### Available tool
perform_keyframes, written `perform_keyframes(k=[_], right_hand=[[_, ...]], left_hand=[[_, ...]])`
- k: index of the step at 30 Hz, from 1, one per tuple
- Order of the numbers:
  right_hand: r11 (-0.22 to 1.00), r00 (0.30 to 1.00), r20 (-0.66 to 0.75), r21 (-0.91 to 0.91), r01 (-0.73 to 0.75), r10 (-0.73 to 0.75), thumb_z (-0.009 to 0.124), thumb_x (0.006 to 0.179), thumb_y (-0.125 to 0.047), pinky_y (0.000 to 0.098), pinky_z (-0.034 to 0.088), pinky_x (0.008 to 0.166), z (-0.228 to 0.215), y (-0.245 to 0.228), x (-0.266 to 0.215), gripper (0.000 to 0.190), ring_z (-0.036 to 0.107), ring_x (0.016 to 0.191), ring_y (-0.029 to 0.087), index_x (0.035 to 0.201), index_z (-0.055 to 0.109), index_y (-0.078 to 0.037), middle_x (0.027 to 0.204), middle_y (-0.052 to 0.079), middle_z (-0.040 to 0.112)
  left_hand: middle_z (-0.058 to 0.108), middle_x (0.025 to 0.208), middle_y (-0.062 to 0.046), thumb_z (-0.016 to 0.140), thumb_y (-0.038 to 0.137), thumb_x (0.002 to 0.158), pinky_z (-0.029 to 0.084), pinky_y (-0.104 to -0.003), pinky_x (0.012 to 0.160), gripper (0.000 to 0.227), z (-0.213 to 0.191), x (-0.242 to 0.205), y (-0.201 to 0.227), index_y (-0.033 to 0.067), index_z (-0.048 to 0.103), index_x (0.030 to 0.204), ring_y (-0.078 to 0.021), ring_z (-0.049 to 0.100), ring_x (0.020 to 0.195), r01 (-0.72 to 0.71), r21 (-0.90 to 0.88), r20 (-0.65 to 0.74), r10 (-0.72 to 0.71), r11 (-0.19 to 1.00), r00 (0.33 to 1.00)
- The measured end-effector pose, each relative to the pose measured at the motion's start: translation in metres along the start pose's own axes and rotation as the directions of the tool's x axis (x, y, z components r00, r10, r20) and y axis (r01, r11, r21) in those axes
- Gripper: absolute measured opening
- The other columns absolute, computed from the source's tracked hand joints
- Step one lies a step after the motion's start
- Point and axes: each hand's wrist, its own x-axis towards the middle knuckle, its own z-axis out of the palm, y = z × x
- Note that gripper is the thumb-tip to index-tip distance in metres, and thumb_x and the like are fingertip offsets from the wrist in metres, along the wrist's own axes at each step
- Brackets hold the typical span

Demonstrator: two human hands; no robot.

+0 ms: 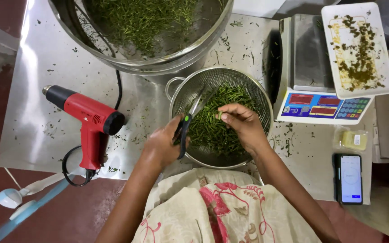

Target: Trimming green tea leaves using scissors in a strainer

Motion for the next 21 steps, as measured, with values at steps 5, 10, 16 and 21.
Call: perform_keyframes(k=[5, 10, 16, 21], right_hand=[[0.97, 0.999, 0.036, 0.237, -0.046, 0.039, 0.072, 0.094, -0.005, 0.0209, 0.048, 0.064, -0.004, 0.01, -0.002, 0.021, 0.06, 0.081, 0.011, 0.115, 0.073, -0.004, 0.098, 0.009, 0.07], [0.933, 0.998, 0.05, 0.357, -0.049, 0.033, 0.073, 0.093, -0.005, 0.0231, 0.048, 0.067, -0.005, 0.011, -0.005, 0.021, 0.064, 0.08, 0.015, 0.114, 0.071, -0.003, 0.091, 0.011, 0.07], [0.956, 0.998, -0.059, 0.291, 0.029, -0.012, 0.078, 0.088, -0.001, 0.022, 0.048, 0.063, 0.002, 0.003, -0.011, 0.016, 0.06, 0.074, 0.012, 0.101, 0.069, -0.002, 0.086, 0.01, 0.069], [0.965, 0.99, -0.102, 0.231, 0.122, -0.101, 0.08, 0.086, -0.002, 0.0198, 0.048, 0.063, 0.009, -0.001, -0.015, 0.015, 0.06, 0.072, 0.01, 0.098, 0.07, -0.001, 0.083, 0.009, 0.071]], left_hand=[[0.063, 0.135, -0.022, 0.076, 0.043, 0.079, 0.04, -0.055, 0.118, 0.095, -0.001, -0.025, 0.019, 0.026, 0.032, 0.161, -0.0455, 0.053, 0.133, -0.084, 0.008, 0.025, 0.084, 0.996, 0.996], [0.054, 0.149, -0.018, 0.078, 0.038, 0.076, 0.03, -0.053, 0.124, 0.105, 0.009, -0.024, 0.034, 0.0251, 0.024, 0.165, -0.0449, 0.043, 0.142, -0.177, 0.026, 0.028, 0.177, 0.984, 0.984], [0.061, 0.138, -0.019, 0.077, 0.032, 0.076, 0.034, -0.054, 0.12, 0.101, 0.016, -0.026, 0.042, 0.0173, 0.029, 0.163, -0.0421, 0.05, 0.135, -0.256, 0.046, 0.002, 0.256, 0.966, 0.967], [0.058, 0.14, -0.022, 0.074, 0.025, 0.08, 0.033, -0.057, 0.121, 0.099, 0.025, -0.021, 0.038, 0.0152, 0.023, 0.165, -0.0478, 0.048, 0.135, -0.267, 0.055, -0.014, 0.268, 0.962, 0.963]])
